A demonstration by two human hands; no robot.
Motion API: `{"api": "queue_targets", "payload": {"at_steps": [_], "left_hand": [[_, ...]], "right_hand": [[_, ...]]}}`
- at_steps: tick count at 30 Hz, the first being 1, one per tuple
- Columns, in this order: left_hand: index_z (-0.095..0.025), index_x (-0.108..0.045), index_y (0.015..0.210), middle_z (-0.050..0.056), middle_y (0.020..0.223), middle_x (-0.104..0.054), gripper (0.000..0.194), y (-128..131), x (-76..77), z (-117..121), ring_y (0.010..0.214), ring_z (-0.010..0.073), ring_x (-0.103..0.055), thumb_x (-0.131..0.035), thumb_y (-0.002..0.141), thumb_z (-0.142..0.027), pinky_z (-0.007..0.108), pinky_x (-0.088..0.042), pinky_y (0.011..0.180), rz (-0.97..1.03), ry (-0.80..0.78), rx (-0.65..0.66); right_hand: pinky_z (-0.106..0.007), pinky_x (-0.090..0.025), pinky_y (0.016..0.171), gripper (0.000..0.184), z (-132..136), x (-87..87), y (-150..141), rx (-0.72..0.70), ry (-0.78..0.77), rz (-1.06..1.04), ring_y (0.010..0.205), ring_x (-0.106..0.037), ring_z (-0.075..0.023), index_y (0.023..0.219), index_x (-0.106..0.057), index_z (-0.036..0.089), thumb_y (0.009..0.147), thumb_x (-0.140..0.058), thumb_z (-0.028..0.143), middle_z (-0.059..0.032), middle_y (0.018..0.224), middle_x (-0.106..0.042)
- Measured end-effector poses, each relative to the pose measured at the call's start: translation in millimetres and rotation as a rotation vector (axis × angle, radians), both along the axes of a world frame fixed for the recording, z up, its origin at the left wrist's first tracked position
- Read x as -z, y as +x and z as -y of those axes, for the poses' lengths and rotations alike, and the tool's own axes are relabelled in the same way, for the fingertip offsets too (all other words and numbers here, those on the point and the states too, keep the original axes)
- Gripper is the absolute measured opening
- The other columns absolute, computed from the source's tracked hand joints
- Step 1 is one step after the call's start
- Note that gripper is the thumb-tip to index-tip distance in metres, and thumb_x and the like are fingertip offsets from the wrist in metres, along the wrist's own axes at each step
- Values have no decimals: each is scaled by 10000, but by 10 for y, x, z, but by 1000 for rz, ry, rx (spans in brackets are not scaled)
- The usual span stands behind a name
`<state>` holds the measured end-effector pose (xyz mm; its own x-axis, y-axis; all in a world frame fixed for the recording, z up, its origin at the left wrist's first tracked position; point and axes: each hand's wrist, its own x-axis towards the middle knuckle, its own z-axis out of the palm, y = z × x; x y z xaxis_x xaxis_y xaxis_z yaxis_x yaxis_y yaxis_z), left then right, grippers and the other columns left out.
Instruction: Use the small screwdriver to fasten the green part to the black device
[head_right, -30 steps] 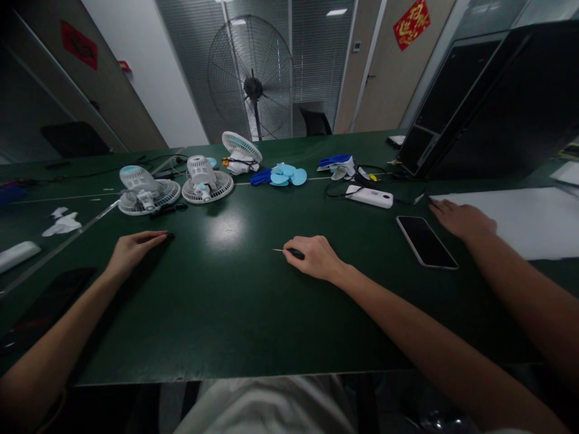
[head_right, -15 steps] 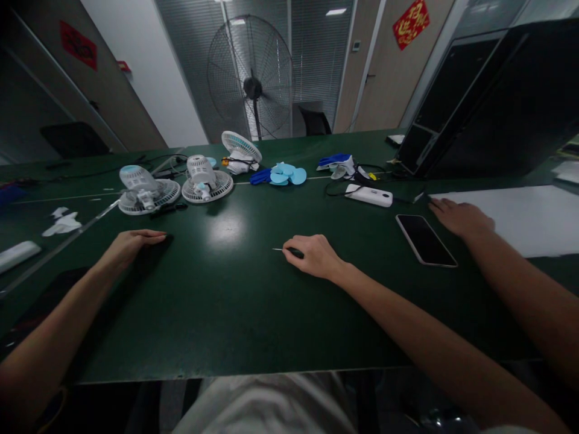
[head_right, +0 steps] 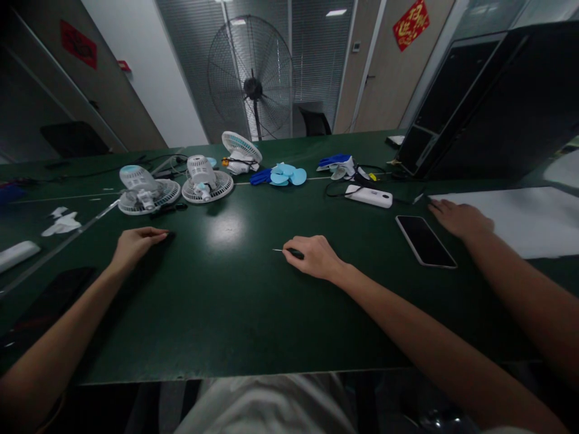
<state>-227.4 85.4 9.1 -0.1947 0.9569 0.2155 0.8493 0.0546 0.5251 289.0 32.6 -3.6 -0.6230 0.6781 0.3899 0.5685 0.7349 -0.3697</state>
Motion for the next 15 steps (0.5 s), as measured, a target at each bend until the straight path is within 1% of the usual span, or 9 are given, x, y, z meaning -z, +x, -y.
{"api": "queue_targets", "payload": {"at_steps": [3,5,8,10,12,15], "left_hand": [[-145,-767,1072,89,1012,-764,369,84,46,4,909,268,-676,-616,847,-394,357,-505,819,-90,35,12],[-151,-757,1071,119,1085,-738,355,133,76,3,982,298,-659,-529,903,-365,392,-495,881,-255,90,81],[-134,-726,1114,166,1089,-706,391,175,97,18,1025,333,-624,-412,964,-313,434,-478,918,-555,147,213],[-113,-702,1161,186,1078,-693,394,194,85,40,1024,344,-609,-396,956,-250,445,-474,924,-676,140,269],[-90,-686,1184,203,1074,-685,397,222,55,66,1030,358,-599,-410,912,-175,454,-472,928,-764,115,301],[-74,-678,1188,217,1073,-682,431,275,10,101,1046,381,-594,-467,813,-109,473,-470,928,-825,67,315]], "right_hand": [[-281,-521,710,226,-3,6,-2,12,4,14,792,-669,-146,1138,-706,177,1028,-568,318,-39,1005,-733],[-283,-518,714,223,-3,7,-4,21,9,21,791,-669,-146,1134,-708,180,1027,-568,317,-35,1000,-733],[-278,-511,703,230,2,2,-9,12,7,19,780,-668,-144,1137,-708,178,1031,-557,316,-37,996,-735],[-277,-506,700,232,5,-4,-12,10,11,18,776,-668,-145,1132,-711,178,1032,-554,317,-39,993,-737],[-279,-504,705,230,6,-8,-13,12,20,21,779,-669,-148,1124,-714,179,1028,-557,317,-41,991,-739],[-274,-499,695,234,8,-12,-11,10,22,28,775,-669,-148,1130,-713,179,1027,-558,319,-42,991,-740]]}}
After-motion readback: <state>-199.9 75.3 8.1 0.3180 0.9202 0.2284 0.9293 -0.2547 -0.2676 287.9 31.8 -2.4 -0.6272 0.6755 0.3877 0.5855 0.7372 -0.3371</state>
